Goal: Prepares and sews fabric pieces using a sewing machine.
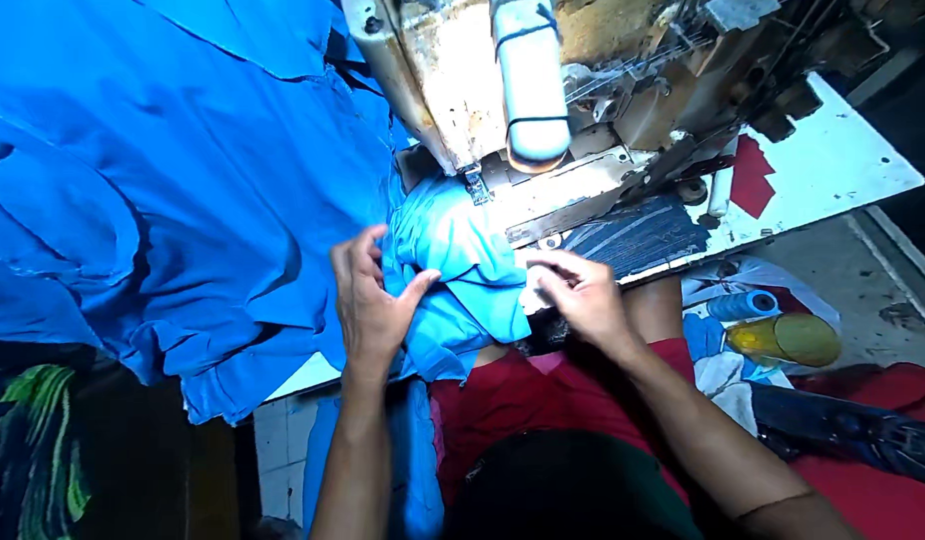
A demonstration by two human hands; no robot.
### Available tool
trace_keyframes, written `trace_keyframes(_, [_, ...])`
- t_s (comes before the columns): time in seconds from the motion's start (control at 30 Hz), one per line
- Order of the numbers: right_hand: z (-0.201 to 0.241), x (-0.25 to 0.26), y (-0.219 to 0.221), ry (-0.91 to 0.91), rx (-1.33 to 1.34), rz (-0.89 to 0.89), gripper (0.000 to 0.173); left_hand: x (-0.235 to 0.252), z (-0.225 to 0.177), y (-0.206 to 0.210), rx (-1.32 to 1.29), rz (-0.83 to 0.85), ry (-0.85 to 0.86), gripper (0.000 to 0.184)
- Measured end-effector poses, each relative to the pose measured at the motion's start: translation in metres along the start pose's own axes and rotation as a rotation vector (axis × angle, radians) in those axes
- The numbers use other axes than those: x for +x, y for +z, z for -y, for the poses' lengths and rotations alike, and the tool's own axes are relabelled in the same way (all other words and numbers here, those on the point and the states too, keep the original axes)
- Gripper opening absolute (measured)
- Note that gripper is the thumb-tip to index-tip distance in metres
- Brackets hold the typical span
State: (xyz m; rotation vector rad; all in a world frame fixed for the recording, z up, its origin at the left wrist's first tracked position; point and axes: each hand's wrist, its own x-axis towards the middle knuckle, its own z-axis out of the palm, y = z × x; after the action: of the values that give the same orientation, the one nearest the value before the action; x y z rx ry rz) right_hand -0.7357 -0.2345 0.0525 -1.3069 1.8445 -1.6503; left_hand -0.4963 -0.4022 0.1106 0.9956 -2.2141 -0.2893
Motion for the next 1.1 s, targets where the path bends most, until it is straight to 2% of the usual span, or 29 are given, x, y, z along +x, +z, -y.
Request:
trace_keyframes(0.03, [-0.005,-0.002,-0.006,-0.017,-0.031,-0.06,0.022,-0.014,0.013,-0.003,0.014,0.084,-0.068,0.073])
trace_keyframes(0.1, [-0.002,0.001,-0.013,-0.051,0.0,-0.143,0.023,-0.028,0.025,-0.017,-0.108,0.175,-0.225,0.058])
trace_keyframes(0.17, [0.018,0.005,-0.006,-0.098,0.139,-0.117,0.023,-0.023,0.012,-0.039,-0.45,0.172,-0.301,0.052])
trace_keyframes(0.23, [0.041,0.003,0.006,-0.174,0.271,0.038,0.024,-0.003,-0.009,-0.054,-0.805,0.129,-0.239,0.052])
trace_keyframes(0.33, [0.068,0.003,0.03,-0.277,0.394,0.253,0.03,0.031,-0.037,-0.064,-1.047,0.087,-0.05,0.05])
trace_keyframes(0.43, [0.074,0.005,0.052,-0.209,0.584,0.482,0.067,0.058,-0.065,-0.065,-1.136,0.082,0.054,0.052])
trace_keyframes(0.47, [0.071,0.003,0.058,-0.137,0.634,0.552,0.072,0.065,-0.072,-0.064,-1.17,0.088,0.082,0.052])
trace_keyframes(0.5, [0.065,0.0,0.064,-0.057,0.665,0.602,0.068,0.071,-0.077,-0.062,-1.215,0.095,0.111,0.051])
trace_keyframes(0.57, [0.048,-0.009,0.071,0.059,0.702,0.66,0.039,0.08,-0.085,-0.062,-1.331,0.095,0.16,0.046])
trace_keyframes(0.63, [0.033,-0.019,0.065,0.119,0.765,0.65,0.021,0.086,-0.087,-0.068,-1.387,0.059,0.211,0.04])
trace_keyframes(0.7, [0.024,-0.028,0.045,0.124,0.821,0.588,0.02,0.087,-0.082,-0.077,-1.287,-0.041,0.252,0.038])
trace_keyframes(0.77, [0.017,-0.026,0.017,-0.036,0.873,0.586,0.024,0.086,-0.065,-0.086,-1.023,-0.12,0.326,0.042])
trace_keyframes(0.83, [0.016,-0.016,-0.003,-0.17,0.926,0.63,0.021,0.082,-0.04,-0.09,-0.722,-0.108,0.375,0.043])
trace_keyframes(0.9, [0.022,-0.007,-0.006,-0.048,0.883,0.55,0.009,0.077,-0.015,-0.084,-0.389,-0.047,0.313,0.038])
trace_keyframes(0.97, [0.024,0.003,0.004,0.065,0.618,0.424,0.014,0.074,0.0,-0.074,-0.052,0.043,0.196,0.043])
trace_keyframes(1.03, [0.026,0.013,0.017,0.066,0.424,0.392,0.012,0.069,-0.001,-0.062,-0.053,0.066,0.244,0.038])
trace_keyframes(1.1, [0.034,0.019,0.021,0.005,0.37,0.435,0.012,0.064,-0.02,-0.05,-0.28,0.139,0.417,0.027])
